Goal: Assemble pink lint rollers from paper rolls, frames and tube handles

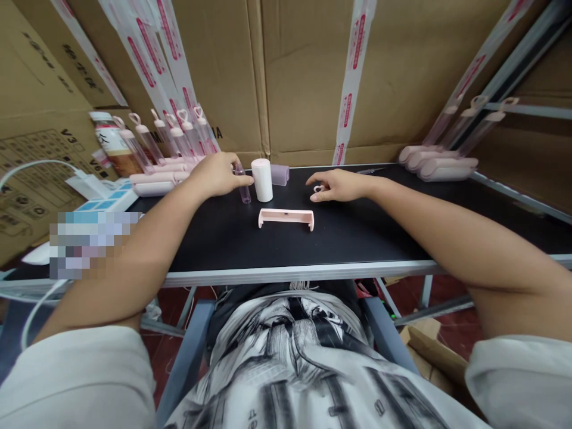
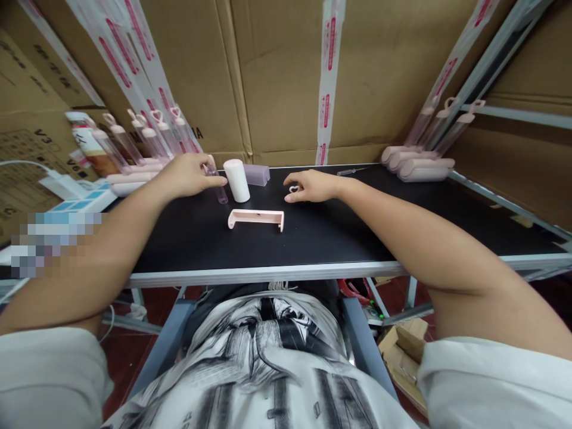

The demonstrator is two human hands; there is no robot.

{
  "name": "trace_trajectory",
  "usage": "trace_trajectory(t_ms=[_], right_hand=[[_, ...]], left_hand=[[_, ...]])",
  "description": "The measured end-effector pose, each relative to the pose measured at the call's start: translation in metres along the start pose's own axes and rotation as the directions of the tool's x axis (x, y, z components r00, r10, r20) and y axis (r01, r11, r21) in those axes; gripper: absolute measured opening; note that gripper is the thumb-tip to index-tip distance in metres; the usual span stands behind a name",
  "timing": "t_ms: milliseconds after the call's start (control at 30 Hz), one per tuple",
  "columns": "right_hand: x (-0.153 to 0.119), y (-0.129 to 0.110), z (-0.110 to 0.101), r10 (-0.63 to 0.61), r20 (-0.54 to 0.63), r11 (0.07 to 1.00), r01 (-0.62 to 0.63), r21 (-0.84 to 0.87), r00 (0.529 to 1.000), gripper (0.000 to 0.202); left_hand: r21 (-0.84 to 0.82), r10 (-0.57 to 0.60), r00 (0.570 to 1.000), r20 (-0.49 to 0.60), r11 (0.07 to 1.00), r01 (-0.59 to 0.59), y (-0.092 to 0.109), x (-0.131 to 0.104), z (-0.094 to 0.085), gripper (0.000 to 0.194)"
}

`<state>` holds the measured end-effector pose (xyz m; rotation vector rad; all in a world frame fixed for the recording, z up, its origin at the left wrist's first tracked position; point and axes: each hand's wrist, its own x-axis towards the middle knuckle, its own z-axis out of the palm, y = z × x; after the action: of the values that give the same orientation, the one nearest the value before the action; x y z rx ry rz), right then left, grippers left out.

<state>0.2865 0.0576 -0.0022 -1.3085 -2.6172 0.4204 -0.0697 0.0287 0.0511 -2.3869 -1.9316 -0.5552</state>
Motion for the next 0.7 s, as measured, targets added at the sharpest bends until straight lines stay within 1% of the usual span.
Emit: trace_trajectory(t_ms=[100,167,200,267,333,400,433,500,567,700], right_hand=[[-0.002,-0.001,-0.002,-0.001,-0.005,1.000,0.001,0.000,1.000,0.081],[-0.003,0.000,-0.004,-0.003,-0.015,1.000,0.003,-0.007,1.000,0.084],[-0.003,0.001,-0.005,-0.002,-0.023,1.000,0.001,-0.011,1.000,0.085],[-0.003,0.004,-0.006,0.003,-0.052,1.000,-0.004,-0.022,0.999,0.085],[-0.003,0.007,-0.006,-0.004,-0.101,0.999,0.000,-0.039,0.995,0.084],[-0.001,0.011,-0.004,-0.026,-0.148,0.998,0.017,-0.058,0.989,0.084],[0.000,0.012,-0.003,-0.038,-0.165,0.998,0.028,-0.061,0.986,0.084],[0.002,0.015,0.000,-0.061,-0.192,0.997,0.051,-0.056,0.980,0.084],[0.005,0.017,0.003,-0.091,-0.227,0.996,0.084,-0.043,0.970,0.079],[0.007,0.014,0.008,-0.173,-0.333,0.984,0.178,-0.013,0.927,0.068]], left_hand=[[0.059,-0.005,1.000,0.018,0.998,0.004,0.000,-0.002,-0.003,0.049],[0.084,-0.005,0.999,0.036,0.996,0.002,-0.001,-0.004,-0.003,0.059],[0.084,0.015,1.000,0.024,0.996,-0.016,-0.002,-0.004,-0.003,0.065],[0.059,0.116,0.992,-0.047,0.992,-0.113,-0.002,-0.004,-0.001,0.078],[0.038,0.257,0.958,-0.127,0.966,-0.254,0.000,-0.004,0.002,0.083],[0.041,0.352,0.922,-0.163,0.936,-0.350,0.004,-0.004,0.005,0.077],[0.046,0.371,0.914,-0.160,0.928,-0.369,0.007,-0.003,0.007,0.072],[0.058,0.386,0.913,-0.136,0.923,-0.381,0.013,-0.001,0.010,0.064],[0.076,0.403,0.908,-0.113,0.915,-0.396,0.018,0.001,0.012,0.057],[0.106,0.440,0.889,-0.124,0.897,-0.429,0.022,0.003,0.012,0.044]])
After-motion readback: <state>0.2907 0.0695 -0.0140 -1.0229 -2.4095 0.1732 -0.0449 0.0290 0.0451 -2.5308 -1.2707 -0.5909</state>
